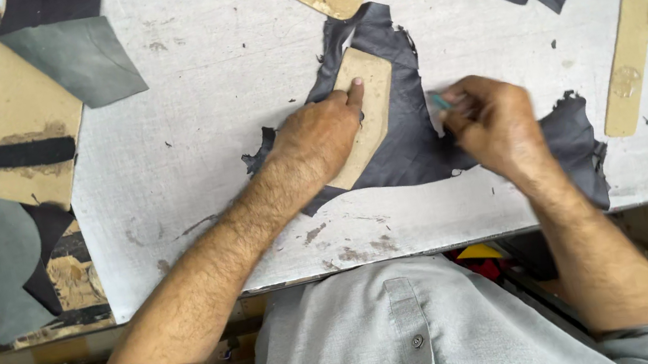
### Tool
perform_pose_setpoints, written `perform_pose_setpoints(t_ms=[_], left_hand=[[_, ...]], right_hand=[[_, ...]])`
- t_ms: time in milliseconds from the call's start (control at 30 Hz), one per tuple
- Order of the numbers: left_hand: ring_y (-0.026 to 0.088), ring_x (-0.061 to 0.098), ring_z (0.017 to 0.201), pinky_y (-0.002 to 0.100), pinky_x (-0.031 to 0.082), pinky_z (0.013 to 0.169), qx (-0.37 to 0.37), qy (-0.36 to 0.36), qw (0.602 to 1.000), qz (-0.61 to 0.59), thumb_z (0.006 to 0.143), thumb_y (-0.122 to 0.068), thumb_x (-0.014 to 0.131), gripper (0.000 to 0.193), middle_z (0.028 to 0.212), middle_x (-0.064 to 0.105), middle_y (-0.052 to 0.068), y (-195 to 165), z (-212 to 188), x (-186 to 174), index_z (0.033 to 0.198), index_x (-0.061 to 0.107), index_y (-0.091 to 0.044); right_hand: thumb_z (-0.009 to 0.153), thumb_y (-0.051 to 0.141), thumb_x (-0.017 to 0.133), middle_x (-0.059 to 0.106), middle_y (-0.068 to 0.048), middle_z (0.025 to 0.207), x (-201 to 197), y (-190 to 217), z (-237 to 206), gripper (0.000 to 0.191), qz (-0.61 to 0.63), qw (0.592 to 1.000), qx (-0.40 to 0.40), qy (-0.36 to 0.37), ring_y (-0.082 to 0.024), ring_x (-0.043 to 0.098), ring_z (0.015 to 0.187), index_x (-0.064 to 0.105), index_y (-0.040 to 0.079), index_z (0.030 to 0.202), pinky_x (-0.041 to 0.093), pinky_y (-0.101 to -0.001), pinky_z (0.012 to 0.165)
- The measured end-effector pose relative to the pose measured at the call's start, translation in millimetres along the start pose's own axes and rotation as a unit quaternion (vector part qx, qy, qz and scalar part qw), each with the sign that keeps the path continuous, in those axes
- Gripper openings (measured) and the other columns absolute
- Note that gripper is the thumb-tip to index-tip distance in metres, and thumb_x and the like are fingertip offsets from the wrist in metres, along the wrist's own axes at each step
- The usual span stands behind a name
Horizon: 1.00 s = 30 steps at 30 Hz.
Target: The person lays a large piece of dark leather on a worktable, positions a cardboard pattern on it, and uses a utility knife to cut along the pattern edges. The person then removes the cut leather piece and scrapes the table surface with the knife before laying the leather again and repeating the pattern placement and cutting process.
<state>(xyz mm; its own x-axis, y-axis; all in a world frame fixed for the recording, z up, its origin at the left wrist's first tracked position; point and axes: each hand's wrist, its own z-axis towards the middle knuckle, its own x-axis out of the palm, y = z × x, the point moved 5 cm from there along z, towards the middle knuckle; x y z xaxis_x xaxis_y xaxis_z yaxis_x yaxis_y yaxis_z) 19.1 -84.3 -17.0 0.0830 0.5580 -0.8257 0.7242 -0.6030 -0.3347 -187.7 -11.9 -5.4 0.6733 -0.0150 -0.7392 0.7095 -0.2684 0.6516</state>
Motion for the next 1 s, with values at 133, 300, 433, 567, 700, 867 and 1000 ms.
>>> perform_pose_setpoints(t_ms=[133, 300, 433, 567, 700, 867, 1000], left_hand=[[0.028, 0.072, 0.099, 0.037, 0.064, 0.081, 0.003, 0.056, 0.998, -0.018, 0.088, 0.001, 0.073, 0.092, 0.113, 0.068, 0.018, 8.2, 7.0, -7.3, 0.163, 0.019, -0.009], [0.03, 0.07, 0.106, 0.038, 0.062, 0.086, 0.021, 0.056, 0.998, -0.018, 0.068, -0.011, 0.093, 0.12, 0.114, 0.068, 0.019, 11.0, 5.2, -7.0, 0.161, 0.017, -0.012], [0.032, 0.069, 0.108, 0.039, 0.062, 0.086, 0.015, 0.056, 0.998, -0.012, 0.067, -0.014, 0.094, 0.121, 0.118, 0.067, 0.02, 14.4, 6.6, -3.9, 0.161, 0.018, -0.015], [0.03, 0.07, 0.109, 0.04, 0.06, 0.089, 0.014, 0.065, 0.998, -0.012, 0.067, -0.015, 0.094, 0.121, 0.118, 0.069, 0.019, 20.7, 5.8, 1.4, 0.162, 0.018, -0.016], [0.032, 0.069, 0.107, 0.038, 0.062, 0.086, 0.047, 0.047, 0.998, 0.0, 0.066, -0.014, 0.095, 0.123, 0.115, 0.068, 0.022, 23.6, 8.1, 4.8, 0.161, 0.017, -0.01], [0.031, 0.071, 0.102, 0.039, 0.063, 0.082, 0.063, 0.032, 0.997, 0.023, 0.067, -0.011, 0.093, 0.12, 0.107, 0.07, 0.021, 30.9, 16.0, 13.5, 0.161, 0.018, -0.012], [0.028, 0.072, 0.098, 0.036, 0.064, 0.078, 0.061, 0.027, 0.998, 0.008, 0.064, -0.012, 0.095, 0.121, 0.103, 0.072, 0.017, 37.4, 22.1, 21.9, 0.16, 0.022, -0.016]], right_hand=[[0.09, 0.002, 0.078, 0.069, -0.009, 0.081, 55.7, 18.2, 1.4, 0.023, 0.165, 0.973, 0.003, -0.159, -0.009, 0.062, 0.062, 0.073, -0.003, 0.113, 0.054, -0.0252, 0.053], [0.088, -0.001, 0.08, 0.07, -0.012, 0.081, 73.0, 22.5, 16.4, 0.021, 0.048, 0.967, -0.056, -0.245, -0.012, 0.064, 0.064, 0.077, -0.006, 0.109, 0.052, -0.027, 0.055], [0.087, 0.0, 0.079, 0.072, -0.012, 0.078, 73.6, 27.9, 19.5, 0.019, 0.029, 0.967, -0.021, -0.251, -0.014, 0.064, 0.062, 0.078, -0.005, 0.105, 0.053, -0.03, 0.058], [0.088, -0.001, 0.077, 0.074, -0.016, 0.078, 85.7, 49.1, -21.0, 0.02, 0.002, 0.979, -0.006, -0.206, -0.016, 0.067, 0.063, 0.077, -0.005, 0.107, 0.052, -0.032, 0.056], [0.086, 0.001, 0.078, 0.073, -0.021, 0.086, 95.8, 73.1, -119.9, 0.025, -0.014, 0.987, 0.032, -0.154, -0.025, 0.069, 0.064, 0.076, -0.005, 0.109, 0.053, -0.036, 0.057], [0.08, 0.003, 0.079, 0.072, -0.013, 0.084, 81.2, 77.8, -149.1, 0.03, -0.021, 0.998, -0.017, 0.053, -0.023, 0.071, 0.068, 0.077, 0.001, 0.11, 0.057, -0.0364, 0.062], [0.088, -0.001, 0.075, 0.068, -0.009, 0.09, 117.9, 107.7, -120.5, 0.028, -0.055, 0.98, -0.191, -0.031, -0.022, 0.067, 0.076, 0.077, 0.004, 0.116, 0.057, -0.0334, 0.064]])
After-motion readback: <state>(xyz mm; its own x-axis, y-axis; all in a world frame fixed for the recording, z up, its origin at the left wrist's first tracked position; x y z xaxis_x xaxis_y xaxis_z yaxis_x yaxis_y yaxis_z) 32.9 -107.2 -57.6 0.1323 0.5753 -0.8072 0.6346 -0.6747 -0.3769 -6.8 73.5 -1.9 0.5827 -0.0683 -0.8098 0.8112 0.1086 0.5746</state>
